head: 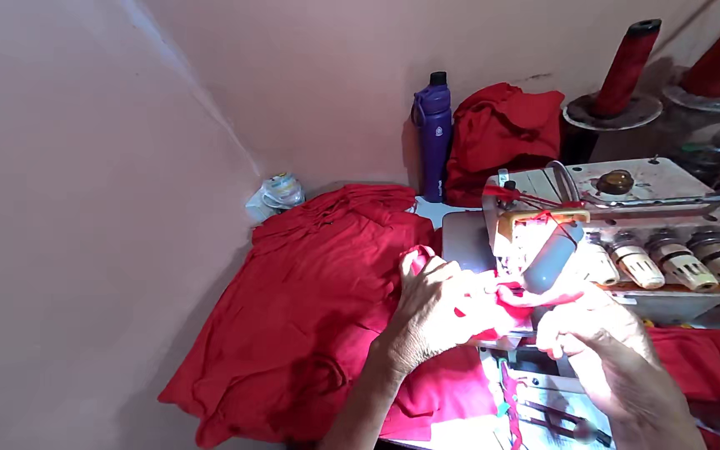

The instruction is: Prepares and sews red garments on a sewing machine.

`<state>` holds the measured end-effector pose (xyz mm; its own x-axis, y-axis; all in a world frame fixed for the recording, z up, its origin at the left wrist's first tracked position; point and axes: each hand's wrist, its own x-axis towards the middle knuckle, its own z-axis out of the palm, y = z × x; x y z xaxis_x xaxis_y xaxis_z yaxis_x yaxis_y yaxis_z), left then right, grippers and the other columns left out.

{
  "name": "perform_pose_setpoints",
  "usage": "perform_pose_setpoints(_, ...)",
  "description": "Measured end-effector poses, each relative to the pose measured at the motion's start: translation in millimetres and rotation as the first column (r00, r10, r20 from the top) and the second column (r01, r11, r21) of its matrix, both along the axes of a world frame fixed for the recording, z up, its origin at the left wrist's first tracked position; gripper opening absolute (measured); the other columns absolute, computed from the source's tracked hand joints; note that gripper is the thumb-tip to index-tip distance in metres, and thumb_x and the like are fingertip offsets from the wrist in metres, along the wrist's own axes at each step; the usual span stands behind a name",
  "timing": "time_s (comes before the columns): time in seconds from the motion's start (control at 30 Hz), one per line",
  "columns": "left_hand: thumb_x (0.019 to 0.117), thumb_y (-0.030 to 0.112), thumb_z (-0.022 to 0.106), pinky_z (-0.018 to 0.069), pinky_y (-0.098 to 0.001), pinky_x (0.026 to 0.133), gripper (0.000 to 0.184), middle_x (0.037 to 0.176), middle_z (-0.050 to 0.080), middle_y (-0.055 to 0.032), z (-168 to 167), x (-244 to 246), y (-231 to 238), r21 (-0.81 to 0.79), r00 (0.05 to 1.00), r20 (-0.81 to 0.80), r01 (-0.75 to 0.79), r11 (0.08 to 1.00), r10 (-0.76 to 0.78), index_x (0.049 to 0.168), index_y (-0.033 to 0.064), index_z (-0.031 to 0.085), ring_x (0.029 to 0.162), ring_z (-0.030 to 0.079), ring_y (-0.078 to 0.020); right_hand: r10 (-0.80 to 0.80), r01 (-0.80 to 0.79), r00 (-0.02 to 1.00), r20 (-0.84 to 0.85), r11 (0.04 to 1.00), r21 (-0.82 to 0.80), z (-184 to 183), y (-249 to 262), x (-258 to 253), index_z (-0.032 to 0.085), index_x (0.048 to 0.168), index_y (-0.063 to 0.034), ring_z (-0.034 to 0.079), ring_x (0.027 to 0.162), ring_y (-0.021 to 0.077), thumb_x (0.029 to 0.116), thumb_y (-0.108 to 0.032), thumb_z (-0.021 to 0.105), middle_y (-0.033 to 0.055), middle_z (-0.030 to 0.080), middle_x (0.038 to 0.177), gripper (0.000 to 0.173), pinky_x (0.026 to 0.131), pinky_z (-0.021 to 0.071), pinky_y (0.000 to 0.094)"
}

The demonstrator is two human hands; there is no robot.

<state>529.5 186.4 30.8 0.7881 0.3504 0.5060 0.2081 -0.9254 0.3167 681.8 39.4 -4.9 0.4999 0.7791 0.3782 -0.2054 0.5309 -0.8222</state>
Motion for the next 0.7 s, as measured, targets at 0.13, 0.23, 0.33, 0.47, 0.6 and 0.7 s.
perform_pose_setpoints(0.13, 0.0872, 0.041, 0.073, 0.039, -0.0522, 0.099, 0.029, 0.087, 0.07, -0.0014, 1, -5, -3, -0.023, 0.993, 0.065, 0.096, 0.995, -0.094, 0.092, 0.0128, 0.078, 0.095, 0.065, -0.0186, -0.011, 0.012, 0.999, -0.033, 1.0, 0.009, -2, -1, 3, 0.067, 0.107, -0.0151, 0.066, 0.061, 0.0033, 0.0907, -0.022, 0.073, -0.0038, 0.073, 0.081, 0.019, 0.058, 0.0575, 0.0177)
perform_pose_setpoints(0.23, 0.0886, 0.033, 0.073, 0.0409, -0.0451, 0.1, 0.024, 0.095, 0.073, -0.0028, 2, -3, -5, -0.078, 0.977, 0.119, 0.185, 0.98, -0.175, 0.094, 0.0095, 0.077, 0.102, 0.065, -0.0162, -0.009, 0.009, 1.0, 0.008, 1.0, 0.01, -1, 0, 0, 0.068, 0.109, -0.0151, 0.067, 0.062, 0.0033, 0.0913, -0.024, 0.073, -0.0041, 0.075, 0.086, 0.02, 0.058, 0.0577, 0.0176)
perform_pose_setpoints(0.33, 0.0912, 0.029, 0.071, 0.0396, -0.0466, 0.109, 0.023, 0.097, 0.076, -0.0028, -2, -1, -6, -0.063, 0.978, 0.142, 0.163, 0.985, -0.153, 0.096, 0.0081, 0.077, 0.104, 0.069, -0.0144, -0.003, 0.003, 0.999, 0.052, 1.0, 0.002, 0, 1, -2, 0.068, 0.107, -0.0165, 0.067, 0.063, 0.0032, 0.0909, -0.027, 0.074, -0.0046, 0.073, 0.087, 0.02, 0.058, 0.0572, 0.0169)
perform_pose_setpoints(0.47, 0.081, 0.032, 0.078, 0.0341, -0.0687, 0.105, 0.024, 0.086, 0.073, -0.0054, 0, 2, -9, 0.243, 0.986, 0.047, -0.166, 0.956, 0.159, 0.093, 0.0107, 0.077, 0.091, 0.071, -0.026, -0.017, 0.016, 0.996, 0.088, 1.0, 0.007, 1, 2, -2, 0.067, 0.106, -0.0176, 0.067, 0.063, 0.0026, 0.0903, -0.027, 0.074, -0.0064, 0.073, 0.085, 0.019, 0.058, 0.0571, 0.0165)
perform_pose_setpoints(0.6, 0.0834, 0.04, 0.076, 0.0368, -0.0677, 0.1, 0.028, 0.081, 0.07, -0.0043, 11, -3, -14, 0.182, 0.981, 0.0, -0.19, 0.965, 0.194, 0.084, 0.0125, 0.076, 0.09, 0.068, -0.028, -0.018, 0.017, 0.993, 0.118, 1.0, 0.014, 2, 2, -2, 0.069, 0.106, -0.0183, 0.067, 0.064, 0.0026, 0.0904, -0.025, 0.074, -0.0069, 0.073, 0.085, 0.018, 0.06, 0.058, 0.0169)
perform_pose_setpoints(0.7, 0.0848, 0.043, 0.074, 0.0379, -0.0567, 0.102, 0.031, 0.09, 0.072, -0.0026, 9, -11, -14, 0.032, 0.999, 0.044, -0.011, 0.999, 0.01, 0.088, 0.0121, 0.076, 0.099, 0.067, -0.0213, -0.032, 0.033, 0.988, 0.149, 0.999, -0.004, 4, 4, -4, 0.067, 0.104, -0.0186, 0.067, 0.063, 0.0022, 0.0893, -0.018, 0.073, -0.0088, 0.072, 0.081, 0.016, 0.059, 0.0578, 0.0172)
